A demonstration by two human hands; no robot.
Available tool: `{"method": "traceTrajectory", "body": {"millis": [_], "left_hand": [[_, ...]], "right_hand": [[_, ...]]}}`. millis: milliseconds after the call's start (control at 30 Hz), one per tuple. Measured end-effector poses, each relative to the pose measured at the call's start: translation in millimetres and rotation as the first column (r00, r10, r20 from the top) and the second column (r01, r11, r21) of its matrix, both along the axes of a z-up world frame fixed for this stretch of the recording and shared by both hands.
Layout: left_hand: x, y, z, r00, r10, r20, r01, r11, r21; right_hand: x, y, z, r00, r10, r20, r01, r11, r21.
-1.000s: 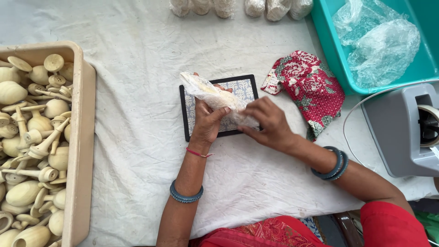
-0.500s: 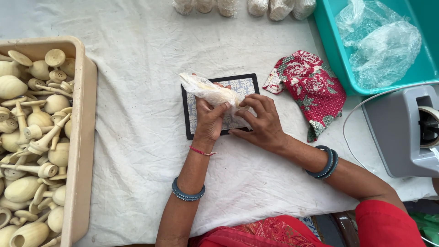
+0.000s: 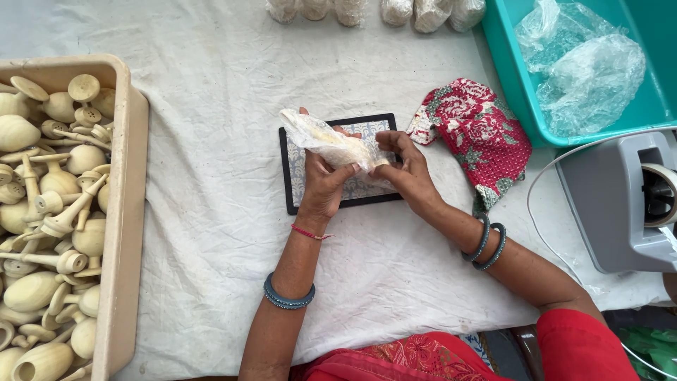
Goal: The person wraps small, light-colored wooden objects in bubble wrap. They place each object on a sheet of bubble wrap, fold the material around it, and then secure the package with clear tape using a tape dispenser.
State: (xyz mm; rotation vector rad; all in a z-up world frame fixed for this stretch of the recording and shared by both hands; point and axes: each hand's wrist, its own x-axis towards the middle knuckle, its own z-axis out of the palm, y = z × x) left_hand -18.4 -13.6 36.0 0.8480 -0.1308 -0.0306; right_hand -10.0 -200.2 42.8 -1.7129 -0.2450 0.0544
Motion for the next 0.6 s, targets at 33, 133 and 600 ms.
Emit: {"method": "traceTrajectory", "body": {"millis": [33,133,600], "left_hand": [[-1,1,3,1.0,-0.016,-0.008,0.016,1.0,-0.008],[-2,3,4,1.0,-0.013,-0.007,0.012,0.998,-0.063],[1,-5,-3,0.985,0.097,0.141,-0.125,0.97,0.206]], "right_hand": [[2,-1,0,0.999,-0.003,-0.049,0.004,1.0,0.011],[6,-2,0,0.979,0.095,-0.183,-0.1,0.995,-0.02],[-7,-9,-8,0.992,-0.047,-0.12,0.039,0.997,-0.069]]}}
